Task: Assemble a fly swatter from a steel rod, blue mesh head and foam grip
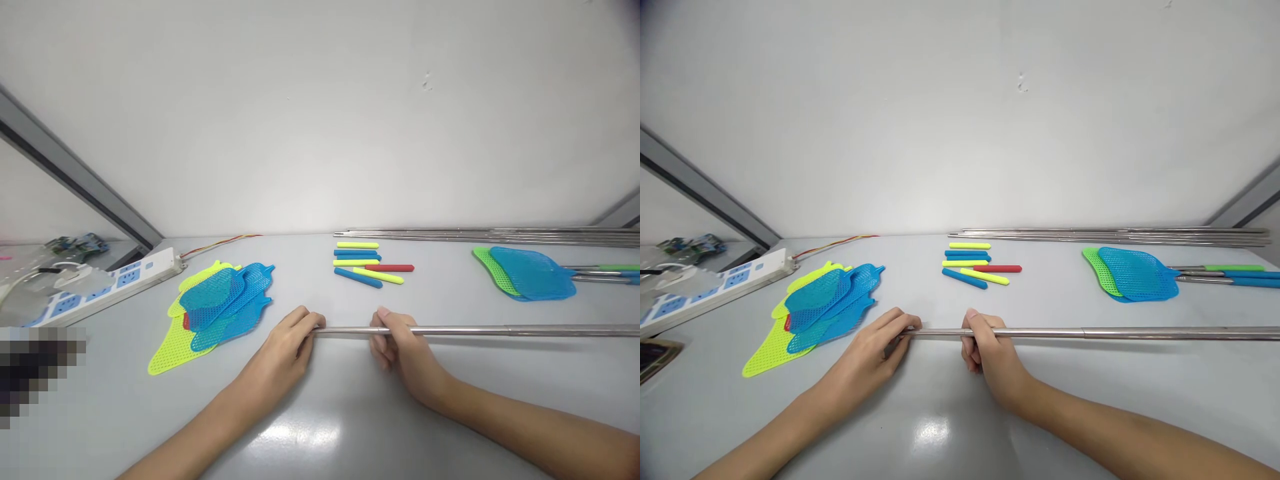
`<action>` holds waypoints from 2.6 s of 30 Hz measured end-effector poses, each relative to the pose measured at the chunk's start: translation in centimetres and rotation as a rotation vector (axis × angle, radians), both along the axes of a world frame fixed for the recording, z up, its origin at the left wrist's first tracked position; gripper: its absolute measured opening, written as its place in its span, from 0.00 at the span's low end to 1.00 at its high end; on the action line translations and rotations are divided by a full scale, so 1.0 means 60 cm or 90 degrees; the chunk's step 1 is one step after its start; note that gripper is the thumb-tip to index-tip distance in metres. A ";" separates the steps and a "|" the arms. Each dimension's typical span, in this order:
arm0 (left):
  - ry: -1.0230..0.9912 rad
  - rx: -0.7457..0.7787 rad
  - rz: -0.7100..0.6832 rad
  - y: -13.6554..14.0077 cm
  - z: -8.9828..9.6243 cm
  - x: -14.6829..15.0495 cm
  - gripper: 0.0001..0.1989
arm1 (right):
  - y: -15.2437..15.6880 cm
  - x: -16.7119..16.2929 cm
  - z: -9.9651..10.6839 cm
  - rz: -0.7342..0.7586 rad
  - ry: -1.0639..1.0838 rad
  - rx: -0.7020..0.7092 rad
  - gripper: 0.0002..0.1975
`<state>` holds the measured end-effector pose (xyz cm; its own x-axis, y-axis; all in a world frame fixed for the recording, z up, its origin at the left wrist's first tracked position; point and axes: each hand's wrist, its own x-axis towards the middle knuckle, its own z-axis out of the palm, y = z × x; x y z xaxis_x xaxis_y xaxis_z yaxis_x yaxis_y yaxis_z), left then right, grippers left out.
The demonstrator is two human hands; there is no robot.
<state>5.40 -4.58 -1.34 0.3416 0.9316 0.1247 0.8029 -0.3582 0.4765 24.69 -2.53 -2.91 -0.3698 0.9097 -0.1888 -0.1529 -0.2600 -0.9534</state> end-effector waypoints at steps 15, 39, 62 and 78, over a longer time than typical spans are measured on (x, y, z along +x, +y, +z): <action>-0.040 -0.016 -0.033 0.002 0.004 -0.002 0.15 | 0.002 0.000 -0.002 -0.001 -0.011 0.010 0.21; 0.095 0.022 -0.046 -0.024 -0.002 0.006 0.11 | 0.007 0.014 0.006 0.226 -0.171 0.139 0.23; 0.056 -0.070 -0.047 -0.040 -0.002 0.016 0.13 | -0.011 0.030 0.041 0.308 -0.356 0.242 0.19; 0.031 -0.116 -0.041 -0.045 0.002 0.020 0.14 | -0.018 0.035 0.036 0.308 -0.364 0.260 0.18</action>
<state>6.59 -7.25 -1.20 0.4029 0.9131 -0.0624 0.8045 -0.3208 0.4999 26.76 -3.59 -0.76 -0.6831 0.7135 -0.1559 0.4194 0.2085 -0.8835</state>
